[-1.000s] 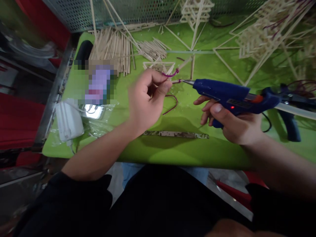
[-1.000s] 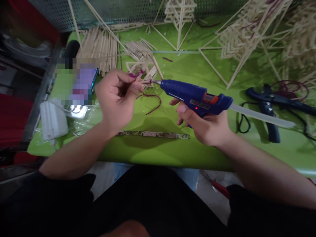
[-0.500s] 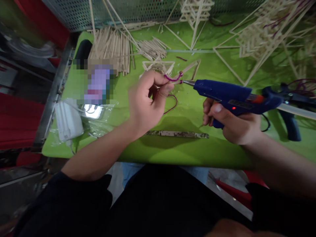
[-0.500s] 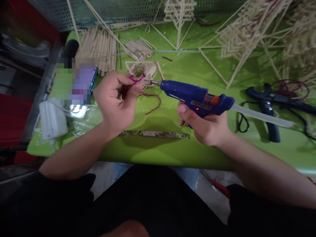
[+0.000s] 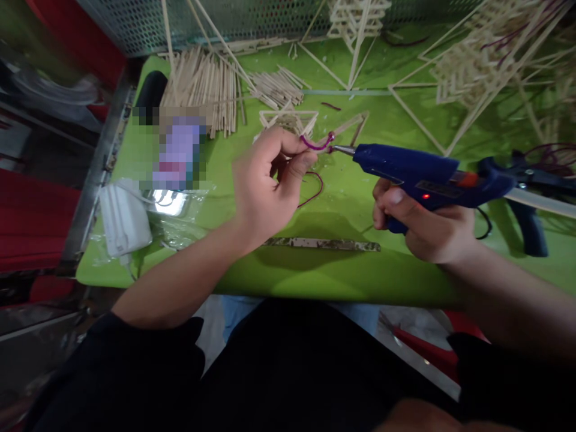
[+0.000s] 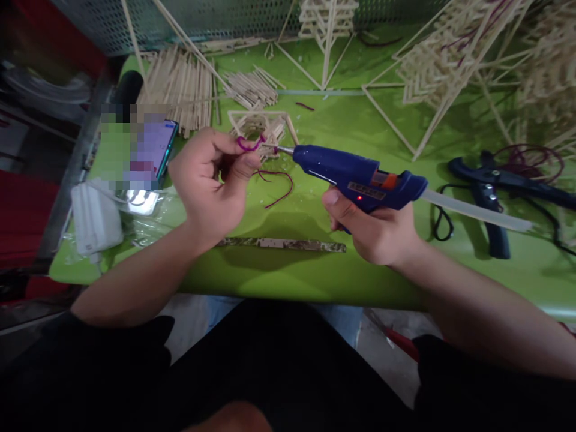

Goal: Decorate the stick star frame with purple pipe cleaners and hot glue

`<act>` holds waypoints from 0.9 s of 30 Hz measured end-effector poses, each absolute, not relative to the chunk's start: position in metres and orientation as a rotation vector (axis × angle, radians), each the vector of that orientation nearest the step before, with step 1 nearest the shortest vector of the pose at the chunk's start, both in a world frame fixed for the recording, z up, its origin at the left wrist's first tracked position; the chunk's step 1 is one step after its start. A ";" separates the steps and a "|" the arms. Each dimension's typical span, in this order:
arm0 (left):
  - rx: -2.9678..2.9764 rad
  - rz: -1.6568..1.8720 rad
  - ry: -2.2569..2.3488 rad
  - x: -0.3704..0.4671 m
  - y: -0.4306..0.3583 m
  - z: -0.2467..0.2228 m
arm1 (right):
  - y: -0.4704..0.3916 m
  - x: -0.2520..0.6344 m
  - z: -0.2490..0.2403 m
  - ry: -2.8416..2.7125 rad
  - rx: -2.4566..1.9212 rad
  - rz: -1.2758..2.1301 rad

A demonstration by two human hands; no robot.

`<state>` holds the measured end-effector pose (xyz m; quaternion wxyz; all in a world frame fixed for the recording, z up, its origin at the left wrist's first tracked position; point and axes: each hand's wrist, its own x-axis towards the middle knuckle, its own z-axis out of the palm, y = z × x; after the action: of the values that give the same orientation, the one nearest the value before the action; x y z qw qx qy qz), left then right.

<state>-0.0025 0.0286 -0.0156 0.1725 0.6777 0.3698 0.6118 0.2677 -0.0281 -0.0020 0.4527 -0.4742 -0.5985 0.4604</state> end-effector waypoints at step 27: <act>1.855 1.628 1.189 -0.004 0.025 -0.018 | -0.031 0.267 -0.003 -1.480 -1.208 1.133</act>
<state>-0.0040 0.0254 -0.0175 0.1998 0.6634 0.4253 0.5823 0.2671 -0.0308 -0.0032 0.4443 -0.4872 -0.5971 0.4569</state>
